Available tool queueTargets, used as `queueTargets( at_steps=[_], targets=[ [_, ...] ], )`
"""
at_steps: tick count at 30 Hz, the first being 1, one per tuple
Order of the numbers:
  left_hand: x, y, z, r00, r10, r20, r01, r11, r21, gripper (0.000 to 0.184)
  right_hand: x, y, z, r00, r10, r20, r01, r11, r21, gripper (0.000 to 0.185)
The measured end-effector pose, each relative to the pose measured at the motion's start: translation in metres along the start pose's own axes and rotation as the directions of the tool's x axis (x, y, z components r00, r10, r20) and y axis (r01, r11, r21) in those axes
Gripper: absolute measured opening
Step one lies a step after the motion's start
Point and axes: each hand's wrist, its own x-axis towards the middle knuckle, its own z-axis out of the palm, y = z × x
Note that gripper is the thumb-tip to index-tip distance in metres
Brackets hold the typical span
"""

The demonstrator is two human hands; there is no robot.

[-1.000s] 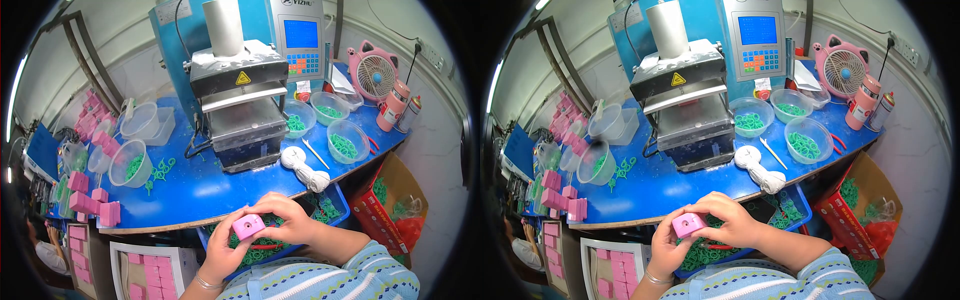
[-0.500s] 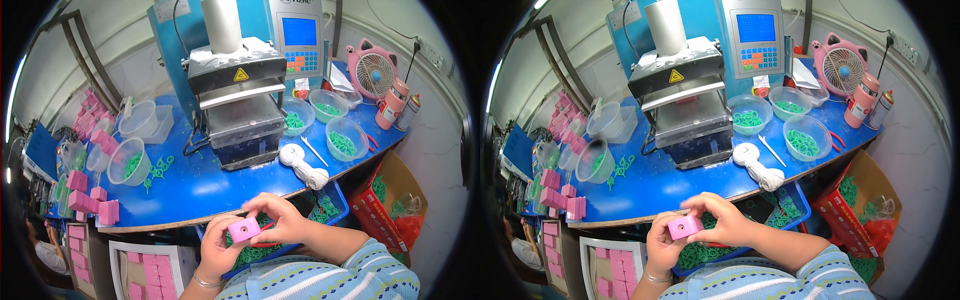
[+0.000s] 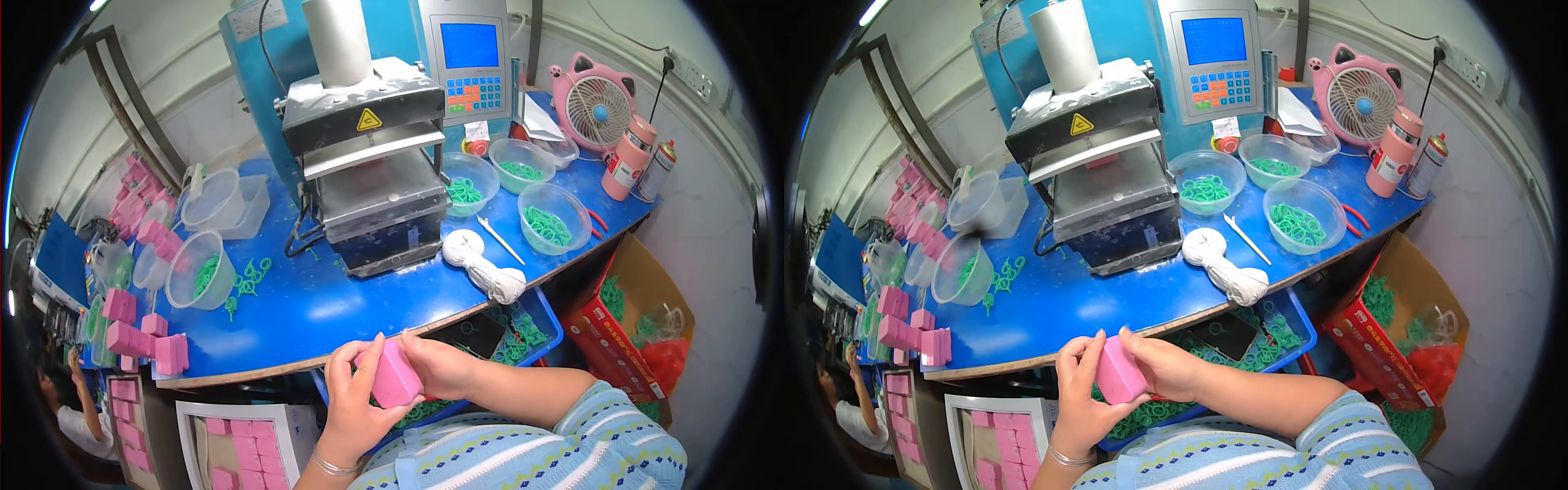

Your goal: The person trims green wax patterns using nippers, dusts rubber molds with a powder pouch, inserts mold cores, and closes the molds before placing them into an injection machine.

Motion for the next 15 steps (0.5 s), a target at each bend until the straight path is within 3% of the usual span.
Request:
queueTargets(
  at_steps=[2, 4, 5, 8, 9, 11, 12, 13, 14, 15],
  targets=[
    [-0.003, -0.002, 0.006, 1.000, 0.011, 0.009, -0.012, 0.999, 0.051, 0.109, -0.003, -0.003, 0.007, 1.000, -0.002, 0.029, 0.004, 0.999, -0.049, 0.044],
    [-0.006, 0.000, 0.012, 0.994, -0.052, -0.098, 0.038, 0.990, -0.136, 0.116, -0.001, -0.004, 0.016, 0.994, -0.023, -0.105, -0.009, 0.957, -0.291, 0.042],
    [-0.006, 0.001, 0.013, 0.994, -0.052, -0.097, 0.038, 0.990, -0.137, 0.116, -0.002, -0.005, 0.017, 0.993, -0.041, -0.107, 0.018, 0.977, -0.210, 0.043],
    [-0.006, -0.002, 0.015, 0.980, -0.089, -0.179, 0.055, 0.981, -0.188, 0.124, -0.003, -0.005, 0.012, 0.993, -0.076, -0.095, 0.054, 0.976, -0.212, 0.046],
    [-0.007, -0.006, 0.015, 0.983, -0.029, -0.182, 0.007, 0.993, -0.119, 0.122, -0.003, -0.004, 0.012, 0.993, -0.075, -0.094, 0.053, 0.976, -0.212, 0.046],
    [-0.008, -0.006, 0.012, 0.983, 0.030, -0.181, -0.040, 0.998, -0.049, 0.121, -0.004, -0.002, 0.012, 0.973, -0.228, 0.028, 0.225, 0.918, -0.327, 0.048],
    [-0.009, -0.001, 0.008, 0.991, 0.056, -0.121, -0.035, 0.985, 0.169, 0.118, -0.005, -0.003, 0.013, 0.973, -0.229, 0.029, 0.225, 0.917, -0.328, 0.048],
    [-0.008, 0.001, 0.005, 0.996, 0.070, -0.056, -0.044, 0.924, 0.380, 0.115, -0.007, -0.005, 0.014, 0.947, -0.307, 0.099, 0.313, 0.804, -0.505, 0.049],
    [-0.011, -0.004, 0.009, 0.996, 0.074, -0.058, -0.046, 0.923, 0.382, 0.115, -0.008, -0.007, 0.015, 0.912, -0.367, 0.182, 0.391, 0.648, -0.653, 0.051],
    [-0.016, -0.013, 0.016, 0.958, 0.203, -0.200, -0.120, 0.924, 0.362, 0.101, -0.010, -0.005, 0.014, 0.879, -0.410, 0.244, 0.454, 0.557, -0.696, 0.053]
  ],
)
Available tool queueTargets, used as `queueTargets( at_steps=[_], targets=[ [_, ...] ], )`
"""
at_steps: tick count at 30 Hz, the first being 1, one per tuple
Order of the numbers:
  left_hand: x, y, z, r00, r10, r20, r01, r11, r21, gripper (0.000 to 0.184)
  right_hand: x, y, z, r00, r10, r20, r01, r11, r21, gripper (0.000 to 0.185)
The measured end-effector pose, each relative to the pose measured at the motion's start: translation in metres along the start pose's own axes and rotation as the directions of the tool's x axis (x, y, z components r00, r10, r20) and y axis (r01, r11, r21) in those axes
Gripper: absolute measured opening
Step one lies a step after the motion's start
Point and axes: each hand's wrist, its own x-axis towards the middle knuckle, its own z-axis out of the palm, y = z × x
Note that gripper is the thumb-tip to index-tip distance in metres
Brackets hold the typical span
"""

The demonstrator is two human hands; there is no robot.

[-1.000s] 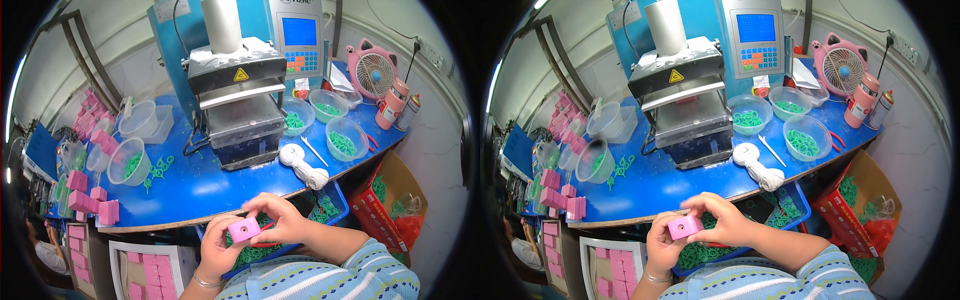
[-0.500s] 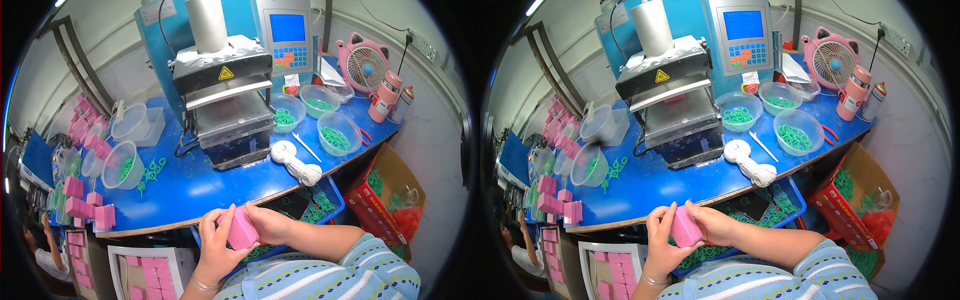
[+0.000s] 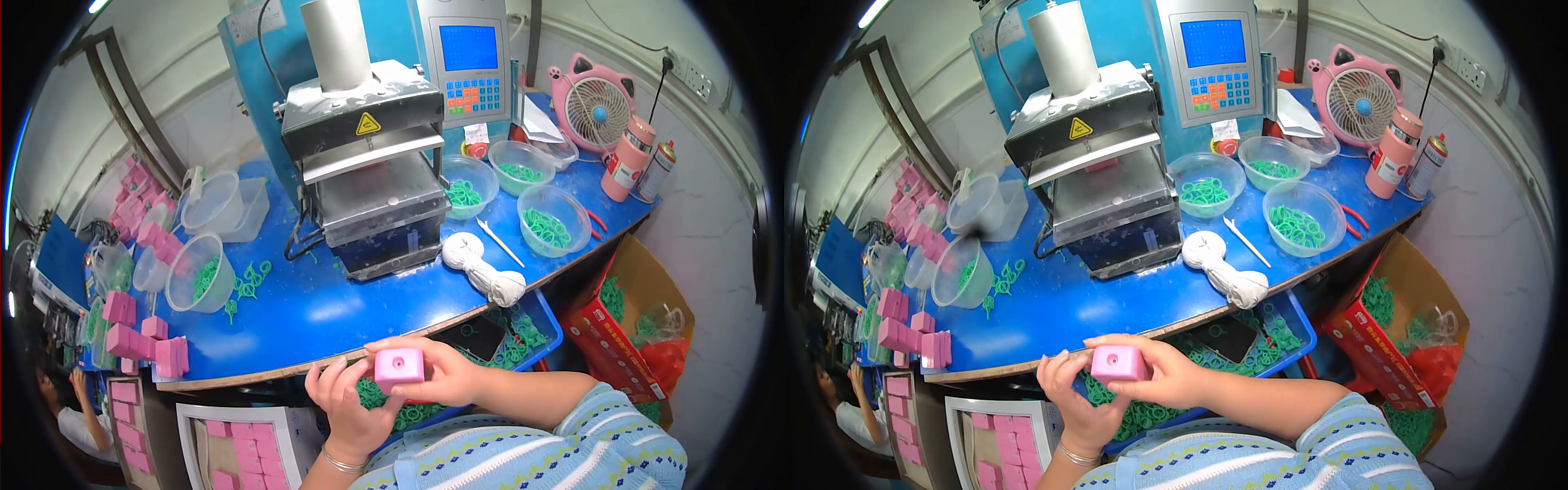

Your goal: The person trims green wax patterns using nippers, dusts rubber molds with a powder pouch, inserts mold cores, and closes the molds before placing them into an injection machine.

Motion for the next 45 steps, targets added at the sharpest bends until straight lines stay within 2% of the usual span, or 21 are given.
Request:
queueTargets(
  at_steps=[2, 3, 5, 7, 9, 12, 15, 17, 18, 20, 28, 30, 31, 32, 33, 35, 37, 39, 41, 43, 45],
  targets=[
    [-0.005, -0.006, 0.009, 0.969, 0.078, -0.233, -0.088, 0.995, -0.035, 0.067, -0.002, -0.002, 0.003, 0.999, -0.008, 0.042, 0.006, 0.998, 0.057, 0.053],
    [-0.005, -0.006, 0.008, 0.969, 0.078, -0.234, -0.089, 0.995, -0.036, 0.067, -0.003, -0.003, 0.004, 0.996, -0.017, 0.084, 0.007, 0.993, 0.116, 0.052],
    [-0.001, -0.003, 0.000, 0.973, 0.197, -0.121, -0.169, 0.963, 0.208, 0.054, -0.005, 0.006, 0.004, 0.993, -0.038, 0.110, 0.029, 0.996, 0.084, 0.053],
    [0.003, 0.000, 0.001, 0.976, 0.180, -0.119, -0.153, 0.966, 0.209, 0.057, -0.003, 0.013, 0.004, 1.000, 0.008, 0.025, -0.007, 0.999, -0.039, 0.056],
    [0.004, -0.002, 0.005, 0.999, 0.035, 0.031, -0.039, 0.987, 0.155, 0.059, 0.002, 0.016, -0.003, 0.996, 0.089, 0.001, -0.088, 0.987, -0.132, 0.062],
    [0.012, -0.025, -0.003, 0.998, -0.065, -0.002, 0.065, 0.994, 0.089, 0.071, 0.016, 0.012, -0.018, 0.988, 0.128, -0.090, -0.118, 0.987, 0.110, 0.073],
    [0.031, -0.044, -0.020, 0.972, -0.228, -0.066, 0.235, 0.961, 0.147, 0.085, 0.047, -0.035, -0.051, 0.937, 0.211, -0.279, -0.114, 0.939, 0.325, 0.066],
    [0.042, -0.058, -0.029, 0.963, -0.240, 0.121, 0.207, 0.949, 0.239, 0.084, 0.066, -0.060, -0.064, 0.889, 0.282, -0.360, -0.149, 0.923, 0.356, 0.071],
    [0.041, -0.064, -0.029, 0.964, -0.237, 0.119, 0.203, 0.949, 0.242, 0.084, 0.072, -0.065, -0.075, 0.897, 0.309, -0.317, -0.179, 0.908, 0.379, 0.066],
    [0.040, -0.075, -0.024, 0.859, -0.362, 0.363, 0.347, 0.932, 0.110, 0.080, 0.083, -0.067, -0.091, 0.904, 0.331, -0.271, -0.208, 0.893, 0.398, 0.062],
    [0.038, -0.081, -0.020, 0.859, -0.373, 0.352, 0.406, 0.914, -0.023, 0.069, 0.044, -0.065, -0.069, 0.951, 0.270, -0.152, -0.230, 0.944, 0.235, 0.050],
    [0.027, -0.090, -0.015, 0.870, -0.399, 0.289, 0.445, 0.888, -0.116, 0.072, 0.021, -0.063, -0.049, 0.937, 0.326, -0.128, -0.258, 0.889, 0.377, 0.044],
    [0.024, -0.092, -0.014, 0.874, -0.396, 0.283, 0.441, 0.890, -0.116, 0.072, 0.012, -0.055, -0.055, 0.947, 0.318, 0.047, -0.266, 0.695, 0.668, 0.053],
    [0.023, -0.090, -0.015, 0.783, -0.556, 0.279, 0.613, 0.612, -0.500, 0.074, 0.007, -0.051, -0.062, 0.949, 0.270, 0.163, -0.307, 0.670, 0.676, 0.058],
    [0.023, -0.085, -0.016, 0.654, -0.669, 0.353, 0.608, 0.187, -0.772, 0.076, 0.003, -0.047, -0.068, 0.937, 0.217, 0.273, -0.348, 0.643, 0.682, 0.064],
    [0.031, -0.070, -0.023, 0.699, -0.652, 0.295, 0.549, 0.224, -0.805, 0.079, -0.006, -0.051, -0.066, 0.901, 0.299, 0.315, -0.433, 0.672, 0.601, 0.064],
    [0.040, -0.046, -0.026, 0.847, -0.529, 0.055, 0.372, 0.516, -0.772, 0.081, -0.011, -0.045, -0.058, 0.822, 0.423, 0.381, -0.569, 0.610, 0.552, 0.061],
    [0.052, -0.034, -0.033, 0.969, -0.245, 0.009, 0.225, 0.876, -0.426, 0.084, -0.010, -0.029, -0.049, 0.763, 0.484, 0.429, -0.645, 0.614, 0.455, 0.059],
    [0.056, -0.023, -0.034, 0.958, -0.126, 0.258, 0.224, 0.890, -0.398, 0.091, -0.010, -0.020, -0.036, 0.727, 0.546, 0.417, -0.684, 0.630, 0.367, 0.056],
    [0.049, -0.016, -0.025, 0.902, -0.182, 0.392, 0.374, 0.785, -0.494, 0.089, -0.009, -0.008, -0.033, 0.689, 0.569, 0.449, -0.720, 0.609, 0.334, 0.056],
    [0.049, -0.018, -0.026, 0.899, -0.188, 0.396, 0.367, 0.816, -0.446, 0.088, -0.008, -0.006, -0.032, 0.694, 0.574, 0.436, -0.715, 0.622, 0.319, 0.059]
  ],
)
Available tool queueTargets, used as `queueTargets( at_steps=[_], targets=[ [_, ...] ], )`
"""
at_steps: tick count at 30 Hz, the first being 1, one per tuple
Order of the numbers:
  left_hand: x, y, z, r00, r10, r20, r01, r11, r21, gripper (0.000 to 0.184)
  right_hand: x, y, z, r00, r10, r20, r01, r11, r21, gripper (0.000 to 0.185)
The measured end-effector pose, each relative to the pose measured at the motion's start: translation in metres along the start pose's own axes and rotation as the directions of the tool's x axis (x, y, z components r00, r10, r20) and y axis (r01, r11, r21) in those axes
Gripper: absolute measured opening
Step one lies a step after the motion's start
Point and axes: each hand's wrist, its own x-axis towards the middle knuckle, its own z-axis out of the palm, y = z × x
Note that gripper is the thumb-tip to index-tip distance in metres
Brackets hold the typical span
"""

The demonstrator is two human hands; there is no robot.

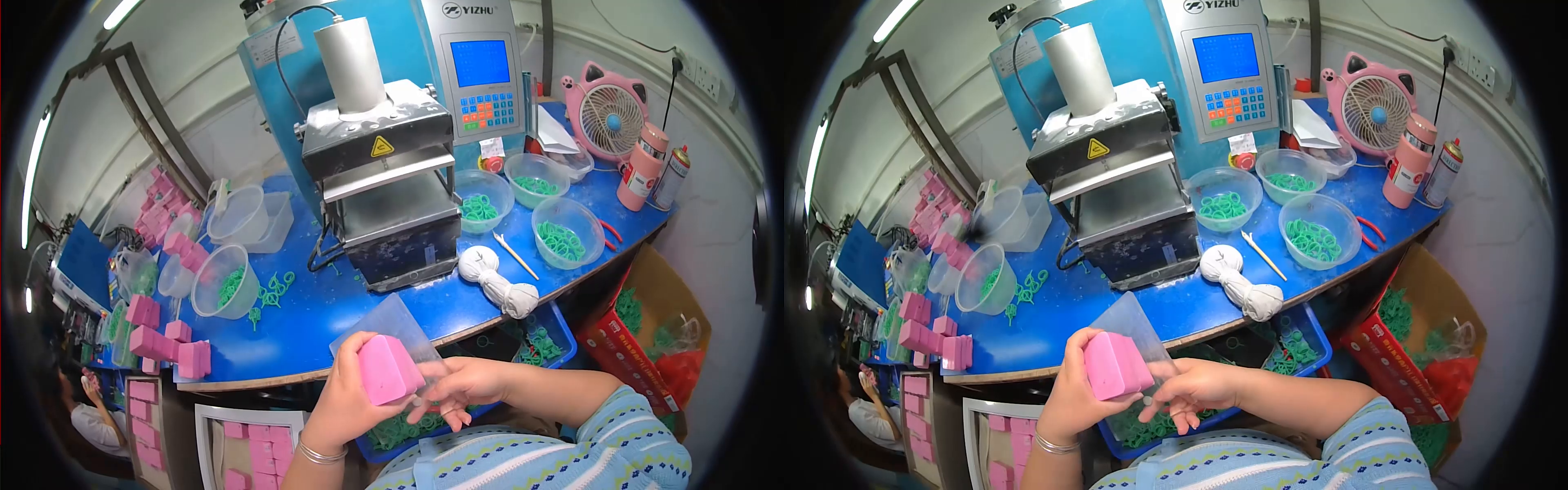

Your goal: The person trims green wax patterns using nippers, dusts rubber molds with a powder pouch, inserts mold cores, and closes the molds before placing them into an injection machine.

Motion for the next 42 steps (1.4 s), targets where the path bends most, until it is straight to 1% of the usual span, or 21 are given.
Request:
queueTargets(
  at_steps=[2, 4, 5, 6, 8, 10, 12, 14, 15, 16, 18, 19, 21, 24, 26, 29, 30, 35, 38, 41, 42],
  targets=[
    [0.002, -0.004, -0.005, 1.000, -0.008, 0.000, 0.008, 0.998, 0.054, 0.087, 0.000, 0.002, 0.000, 1.000, -0.002, -0.016, 0.002, 1.000, -0.020, 0.061],
    [0.010, -0.016, -0.019, 0.986, -0.138, -0.094, 0.138, 0.990, -0.007, 0.082, -0.001, 0.003, 0.003, 1.000, -0.005, -0.020, 0.005, 1.000, -0.020, 0.068],
    [0.013, -0.033, -0.027, 0.981, -0.111, -0.161, 0.122, 0.991, 0.059, 0.081, -0.002, 0.004, 0.001, 1.000, -0.008, -0.020, 0.007, 1.000, -0.024, 0.068],
    [0.016, -0.042, -0.037, 0.967, -0.183, -0.175, 0.186, 0.983, -0.001, 0.081, -0.003, 0.006, -0.001, 1.000, 0.007, -0.004, -0.007, 1.000, -0.004, 0.070],
    [0.015, -0.078, -0.049, 0.966, -0.160, -0.204, 0.207, 0.950, 0.233, 0.084, -0.003, 0.014, -0.007, 1.000, 0.019, 0.013, -0.020, 1.000, 0.015, 0.072],
    [0.011, -0.085, -0.050, 0.956, -0.130, -0.265, 0.212, 0.926, 0.313, 0.086, -0.004, 0.023, -0.015, 0.999, -0.005, 0.042, 0.000, 0.994, 0.113, 0.072],
    [0.011, -0.084, -0.048, 0.942, -0.095, -0.321, 0.223, 0.894, 0.388, 0.088, -0.007, 0.023, -0.014, 0.999, -0.015, 0.046, 0.011, 0.996, 0.092, 0.072],
    [0.008, -0.070, -0.034, 0.880, -0.010, -0.475, 0.137, 0.962, 0.234, 0.091, -0.010, 0.022, -0.014, 0.999, -0.014, 0.038, 0.010, 0.995, 0.095, 0.073],
    [0.006, -0.058, -0.022, 0.850, -0.075, -0.522, 0.043, 0.996, -0.073, 0.091, -0.009, 0.024, -0.017, 0.997, -0.029, 0.066, 0.022, 0.994, 0.106, 0.072],
    [0.004, -0.050, -0.014, 0.870, 0.025, -0.492, -0.114, 0.982, -0.152, 0.091, -0.008, 0.023, -0.017, 0.997, -0.027, 0.066, 0.020, 0.994, 0.106, 0.072],
    [0.003, -0.014, -0.007, 0.840, 0.375, -0.392, -0.301, 0.924, 0.237, 0.079, -0.006, 0.023, -0.015, 0.997, -0.050, 0.058, 0.047, 0.997, 0.059, 0.069],
    [0.001, -0.008, -0.002, 0.841, 0.370, -0.395, -0.296, 0.925, 0.237, 0.079, -0.008, 0.020, -0.012, 0.997, -0.066, 0.051, 0.070, 0.994, -0.087, 0.065],
    [-0.002, -0.001, 0.007, 0.864, 0.465, -0.191, -0.303, 0.784, 0.541, 0.064, -0.007, 0.026, -0.013, 0.993, -0.097, 0.071, 0.106, 0.983, -0.150, 0.064],
    [-0.009, -0.001, 0.012, 0.852, 0.454, -0.261, -0.320, 0.846, 0.427, 0.052, -0.011, 0.029, -0.016, 0.990, -0.120, 0.077, 0.136, 0.960, -0.246, 0.061],
    [-0.014, -0.004, 0.016, 0.847, 0.465, -0.256, -0.338, 0.844, 0.416, 0.048, -0.012, 0.029, -0.018, 0.989, -0.120, 0.085, 0.143, 0.913, -0.382, 0.060],
    [-0.015, 0.001, 0.015, 0.791, 0.557, -0.255, -0.400, 0.785, 0.473, 0.036, -0.015, 0.027, -0.013, 0.982, -0.180, 0.064, 0.190, 0.893, -0.408, 0.049],
    [-0.016, 0.002, 0.015, 0.792, 0.555, -0.257, -0.397, 0.786, 0.473, 0.036, -0.015, 0.029, -0.015, 0.982, -0.177, 0.066, 0.188, 0.893, -0.408, 0.049],
    [-0.018, 0.006, 0.015, 0.753, 0.608, -0.252, -0.426, 0.742, 0.517, 0.037, -0.016, 0.036, -0.017, 0.978, -0.209, -0.014, 0.177, 0.860, -0.479, 0.025],
    [-0.019, 0.005, 0.017, 0.732, 0.628, -0.265, -0.444, 0.734, 0.515, 0.037, -0.018, 0.032, -0.013, 0.981, -0.196, -0.011, 0.164, 0.850, -0.500, 0.024],
    [-0.019, 0.001, 0.019, 0.768, 0.573, -0.286, -0.398, 0.777, 0.488, 0.040, -0.015, 0.037, -0.017, 0.976, -0.213, 0.048, 0.207, 0.832, -0.515, 0.034],
    [-0.017, 0.001, 0.018, 0.838, 0.483, -0.254, -0.342, 0.827, 0.446, 0.040, -0.017, 0.034, -0.014, 0.976, -0.213, 0.047, 0.206, 0.831, -0.517, 0.034]
  ],
)
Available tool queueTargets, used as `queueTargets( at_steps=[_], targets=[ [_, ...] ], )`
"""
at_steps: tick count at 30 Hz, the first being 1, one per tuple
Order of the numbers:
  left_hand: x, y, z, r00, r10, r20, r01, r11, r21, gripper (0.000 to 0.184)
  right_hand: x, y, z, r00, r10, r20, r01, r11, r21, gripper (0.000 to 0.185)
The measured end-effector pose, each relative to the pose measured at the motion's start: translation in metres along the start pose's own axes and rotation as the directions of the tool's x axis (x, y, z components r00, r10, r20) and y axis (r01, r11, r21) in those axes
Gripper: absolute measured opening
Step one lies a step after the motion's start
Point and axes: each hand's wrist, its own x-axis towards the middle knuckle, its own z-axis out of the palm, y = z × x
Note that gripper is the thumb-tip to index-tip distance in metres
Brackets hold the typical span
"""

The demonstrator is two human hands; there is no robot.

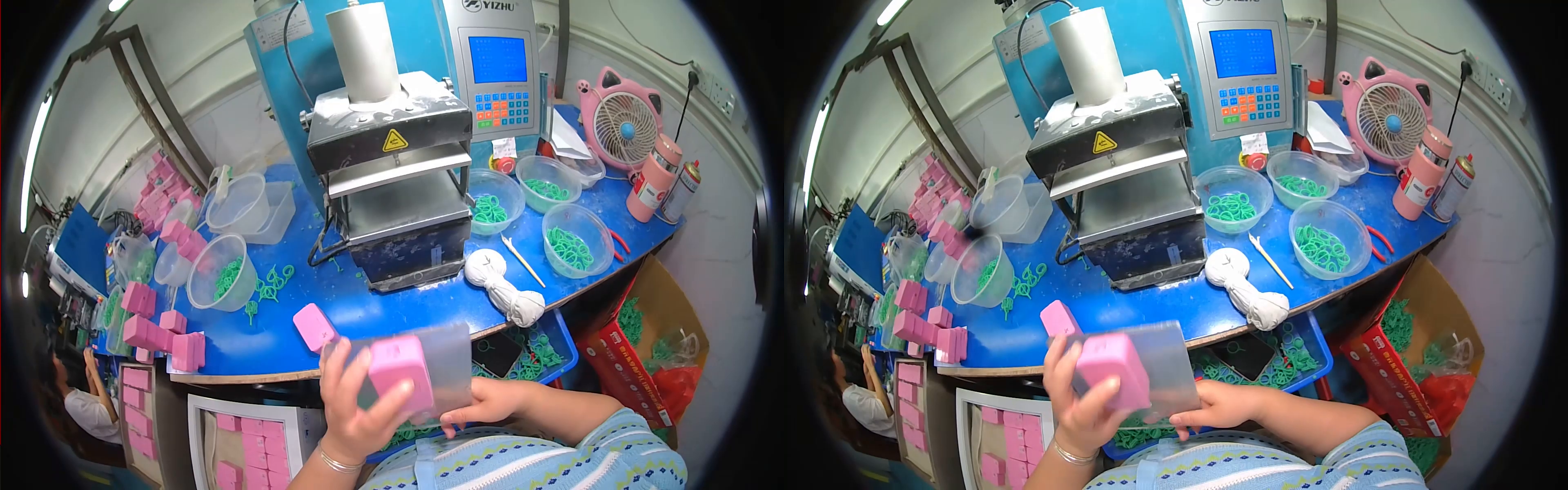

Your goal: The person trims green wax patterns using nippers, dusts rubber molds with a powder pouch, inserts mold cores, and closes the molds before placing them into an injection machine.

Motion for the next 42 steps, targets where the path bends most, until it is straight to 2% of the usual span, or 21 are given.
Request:
queueTargets(
  at_steps=[2, 3, 4, 5, 6, 7, 8, 10, 12, 13, 16, 19, 23, 24, 27, 29, 30, 33, 36, 37, 42],
  targets=[
    [0.012, -0.001, 0.005, 0.981, -0.147, 0.129, 0.144, 0.989, 0.027, 0.052, -0.002, -0.016, 0.002, 0.991, 0.124, -0.050, -0.104, 0.951, 0.293, 0.052],
    [0.008, -0.009, 0.010, 0.982, -0.146, 0.120, 0.144, 0.989, 0.025, 0.052, -0.003, -0.010, -0.002, 0.993, 0.120, -0.016, -0.102, 0.900, 0.424, 0.064],
    [-0.002, -0.026, 0.018, 0.969, -0.246, 0.037, 0.248, 0.968, -0.046, 0.056, -0.007, -0.013, -0.005, 0.992, 0.122, -0.016, -0.105, 0.904, 0.414, 0.064],
    [-0.009, -0.040, 0.021, 0.937, -0.348, -0.035, 0.342, 0.931, -0.126, 0.061, -0.011, -0.017, -0.007, 0.994, 0.110, -0.001, -0.091, 0.830, 0.550, 0.064],
    [-0.009, -0.052, 0.017, 0.928, -0.355, -0.117, 0.353, 0.935, -0.037, 0.064, -0.015, -0.021, -0.006, 0.995, 0.098, 0.012, -0.080, 0.733, 0.675, 0.064],
    [-0.009, -0.064, 0.013, 0.905, -0.411, -0.112, 0.418, 0.907, 0.051, 0.065, -0.020, -0.037, -0.003, 0.992, 0.119, -0.046, -0.055, 0.720, 0.692, 0.066],
    [-0.007, -0.075, 0.010, 0.876, -0.470, -0.111, 0.482, 0.865, 0.138, 0.066, -0.025, -0.048, -0.003, 0.993, 0.093, -0.071, -0.018, 0.722, 0.691, 0.056],
    [0.001, -0.090, 0.009, 0.828, -0.560, 0.036, 0.523, 0.793, 0.311, 0.072, -0.033, -0.071, -0.006, 0.990, 0.098, -0.103, 0.000, 0.724, 0.690, 0.041],
    [-0.003, -0.100, 0.017, 0.793, -0.601, 0.096, 0.535, 0.764, 0.360, 0.076, -0.033, -0.095, -0.006, 0.991, -0.005, -0.133, 0.096, 0.717, 0.691, 0.034],
    [-0.006, -0.105, 0.020, 0.797, -0.593, 0.114, 0.530, 0.777, 0.339, 0.076, -0.035, -0.103, -0.008, 0.987, 0.043, -0.157, 0.105, 0.570, 0.815, 0.063],
    [-0.008, -0.106, 0.024, 0.796, -0.593, 0.119, 0.540, 0.785, 0.304, 0.075, -0.024, -0.124, -0.015, 0.980, -0.068, -0.188, 0.191, 0.603, 0.774, 0.069],
    [-0.010, -0.107, 0.025, 0.828, -0.556, 0.077, 0.510, 0.802, 0.310, 0.075, -0.013, -0.134, -0.021, 0.967, -0.060, -0.249, 0.232, 0.622, 0.748, 0.073],
    [-0.010, -0.107, 0.026, 0.822, -0.565, 0.065, 0.527, 0.800, 0.287, 0.074, 0.004, -0.137, -0.048, 0.972, -0.124, -0.198, 0.231, 0.635, 0.737, 0.056],
    [-0.010, -0.108, 0.026, 0.821, -0.567, 0.071, 0.528, 0.800, 0.285, 0.074, 0.009, -0.135, -0.059, 0.969, -0.194, -0.150, 0.241, 0.625, 0.742, 0.053],
    [-0.009, -0.106, 0.026, 0.818, -0.572, 0.063, 0.532, 0.793, 0.297, 0.074, 0.022, -0.146, -0.063, 0.955, -0.196, -0.223, 0.297, 0.632, 0.716, 0.050],
    [-0.010, -0.107, 0.025, 0.846, -0.531, 0.047, 0.490, 0.810, 0.320, 0.071, 0.031, -0.155, -0.057, 0.815, -0.076, -0.575, 0.455, 0.699, 0.552, 0.042],
    [-0.010, -0.106, 0.026, 0.844, -0.534, 0.050, 0.493, 0.810, 0.318, 0.071, 0.031, -0.153, -0.061, 0.815, -0.072, -0.576, 0.453, 0.699, 0.553, 0.042],
    [-0.008, -0.105, 0.025, 0.847, -0.529, 0.051, 0.492, 0.816, 0.303, 0.070, 0.034, -0.141, -0.077, 0.721, -0.222, -0.657, 0.472, 0.851, 0.229, 0.036],
    [-0.008, -0.105, 0.026, 0.849, -0.527, 0.045, 0.488, 0.814, 0.315, 0.070, 0.036, -0.139, -0.085, 0.778, -0.240, -0.580, 0.420, 0.886, 0.196, 0.037],
    [-0.008, -0.106, 0.026, 0.843, -0.536, 0.048, 0.499, 0.812, 0.304, 0.071, 0.039, -0.137, -0.082, 0.700, -0.204, -0.684, 0.391, 0.911, 0.129, 0.039],
    [-0.007, -0.104, 0.026, 0.844, -0.535, 0.044, 0.501, 0.815, 0.292, 0.073, 0.048, -0.118, -0.075, 0.627, -0.242, -0.740, 0.412, 0.910, 0.052, 0.041]
  ],
)
